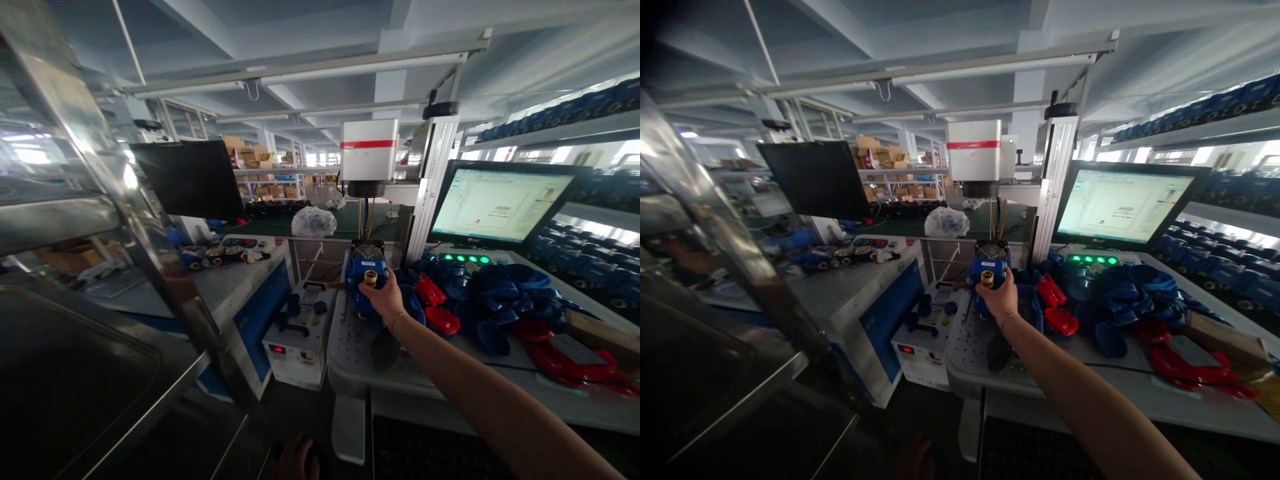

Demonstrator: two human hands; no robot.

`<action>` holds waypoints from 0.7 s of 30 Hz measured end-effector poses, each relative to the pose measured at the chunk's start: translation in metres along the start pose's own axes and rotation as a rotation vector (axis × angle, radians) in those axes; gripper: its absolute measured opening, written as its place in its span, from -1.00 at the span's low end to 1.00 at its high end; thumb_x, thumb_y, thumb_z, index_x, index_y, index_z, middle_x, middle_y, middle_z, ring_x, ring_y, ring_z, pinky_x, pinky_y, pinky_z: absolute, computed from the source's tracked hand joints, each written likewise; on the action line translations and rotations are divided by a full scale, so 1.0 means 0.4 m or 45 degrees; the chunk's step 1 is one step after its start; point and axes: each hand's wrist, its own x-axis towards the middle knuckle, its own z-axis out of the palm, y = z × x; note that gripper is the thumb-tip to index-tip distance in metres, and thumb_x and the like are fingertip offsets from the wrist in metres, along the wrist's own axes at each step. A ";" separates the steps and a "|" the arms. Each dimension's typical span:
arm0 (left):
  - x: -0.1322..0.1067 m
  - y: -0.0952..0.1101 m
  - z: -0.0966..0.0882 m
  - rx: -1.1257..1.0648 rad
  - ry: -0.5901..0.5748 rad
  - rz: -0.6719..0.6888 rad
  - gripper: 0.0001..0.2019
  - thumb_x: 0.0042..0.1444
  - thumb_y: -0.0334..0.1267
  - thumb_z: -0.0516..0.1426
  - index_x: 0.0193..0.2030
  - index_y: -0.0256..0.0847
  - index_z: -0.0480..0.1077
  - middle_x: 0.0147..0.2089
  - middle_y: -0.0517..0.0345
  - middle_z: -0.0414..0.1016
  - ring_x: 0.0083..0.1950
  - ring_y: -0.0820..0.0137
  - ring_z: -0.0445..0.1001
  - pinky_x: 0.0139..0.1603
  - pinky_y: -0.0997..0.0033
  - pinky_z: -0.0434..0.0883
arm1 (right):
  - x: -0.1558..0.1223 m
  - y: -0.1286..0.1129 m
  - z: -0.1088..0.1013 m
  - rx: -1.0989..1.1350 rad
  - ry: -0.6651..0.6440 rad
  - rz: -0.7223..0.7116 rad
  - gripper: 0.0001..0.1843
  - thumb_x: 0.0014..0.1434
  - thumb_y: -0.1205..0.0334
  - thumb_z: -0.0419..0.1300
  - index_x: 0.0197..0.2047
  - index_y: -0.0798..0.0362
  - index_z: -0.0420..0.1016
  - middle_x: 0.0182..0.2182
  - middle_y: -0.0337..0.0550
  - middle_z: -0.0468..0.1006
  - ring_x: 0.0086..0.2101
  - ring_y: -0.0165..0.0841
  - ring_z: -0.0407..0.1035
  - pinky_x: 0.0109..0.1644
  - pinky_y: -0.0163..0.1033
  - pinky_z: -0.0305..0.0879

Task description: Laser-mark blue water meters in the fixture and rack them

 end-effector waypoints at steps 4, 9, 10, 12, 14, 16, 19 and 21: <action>-0.015 -0.013 0.042 0.048 0.099 -0.019 -0.54 0.17 -0.23 0.20 0.20 0.01 0.69 0.38 0.04 0.60 0.45 0.03 0.52 0.40 0.00 0.53 | -0.016 0.004 0.002 0.007 0.013 -0.044 0.20 -0.10 -0.06 0.57 0.54 -0.01 0.23 0.24 0.02 0.60 0.25 0.01 0.49 0.38 0.11 0.42; -0.029 -0.020 0.047 0.075 -0.011 -0.014 -0.50 0.34 -0.20 0.10 0.36 -0.02 0.59 0.52 0.04 0.44 0.55 0.06 0.40 0.52 -0.05 0.41 | -0.069 -0.015 -0.009 0.211 -0.112 -0.229 0.21 -0.12 -0.05 0.57 0.54 0.02 0.26 0.18 0.02 0.62 0.13 -0.03 0.56 0.34 0.12 0.46; -0.033 -0.017 0.044 0.074 -0.025 -0.022 -0.50 0.35 -0.20 0.09 0.38 -0.04 0.57 0.54 0.02 0.42 0.56 0.06 0.38 0.54 -0.07 0.39 | -0.090 -0.025 -0.015 0.297 -0.165 -0.263 0.23 -0.10 -0.05 0.57 0.56 0.04 0.22 0.18 0.03 0.62 0.11 -0.03 0.57 0.30 0.11 0.50; -0.045 -0.008 0.038 0.057 0.004 -0.042 -0.49 0.38 -0.21 0.05 0.40 -0.08 0.55 0.56 -0.01 0.39 0.59 0.08 0.34 0.57 -0.09 0.35 | -0.141 -0.052 -0.032 0.457 -0.272 -0.327 0.24 -0.05 -0.04 0.56 0.59 0.03 0.13 0.17 0.05 0.61 0.08 -0.05 0.59 0.26 0.09 0.55; -0.059 0.004 0.034 0.023 0.057 -0.047 -0.48 0.40 -0.22 0.00 0.40 -0.12 0.54 0.57 -0.03 0.37 0.61 0.10 0.31 0.60 -0.10 0.30 | -0.198 -0.084 -0.057 0.560 -0.339 -0.401 0.24 0.00 -0.04 0.55 0.61 -0.01 0.07 0.17 0.07 0.62 0.08 -0.05 0.60 0.25 0.10 0.56; -0.071 0.016 0.025 -0.034 0.062 -0.058 -0.47 0.40 -0.20 -0.01 0.39 -0.16 0.55 0.56 -0.06 0.39 0.60 0.10 0.31 0.63 -0.09 0.26 | -0.256 -0.113 -0.088 0.628 -0.386 -0.462 0.24 0.02 -0.03 0.56 0.61 -0.06 0.03 0.16 0.07 0.63 0.05 -0.05 0.62 0.22 0.10 0.59; -0.092 0.043 -0.023 -0.223 0.069 -0.072 -0.46 0.34 -0.17 0.03 0.34 -0.26 0.56 0.48 -0.12 0.49 0.55 0.10 0.39 0.61 -0.01 0.29 | -0.339 -0.135 -0.136 0.713 -0.463 -0.516 0.22 0.03 0.02 0.59 0.60 -0.14 0.05 0.21 0.08 0.61 0.06 -0.03 0.63 0.19 0.11 0.61; -0.121 0.073 -0.096 -0.367 0.164 -0.062 -0.47 0.32 -0.15 0.06 0.31 -0.29 0.57 0.42 -0.16 0.55 0.50 0.08 0.46 0.56 0.00 0.38 | -0.392 -0.134 -0.164 0.765 -0.491 -0.543 0.19 0.05 0.04 0.59 0.60 -0.17 0.07 0.28 0.08 0.57 0.13 0.00 0.60 0.24 0.13 0.59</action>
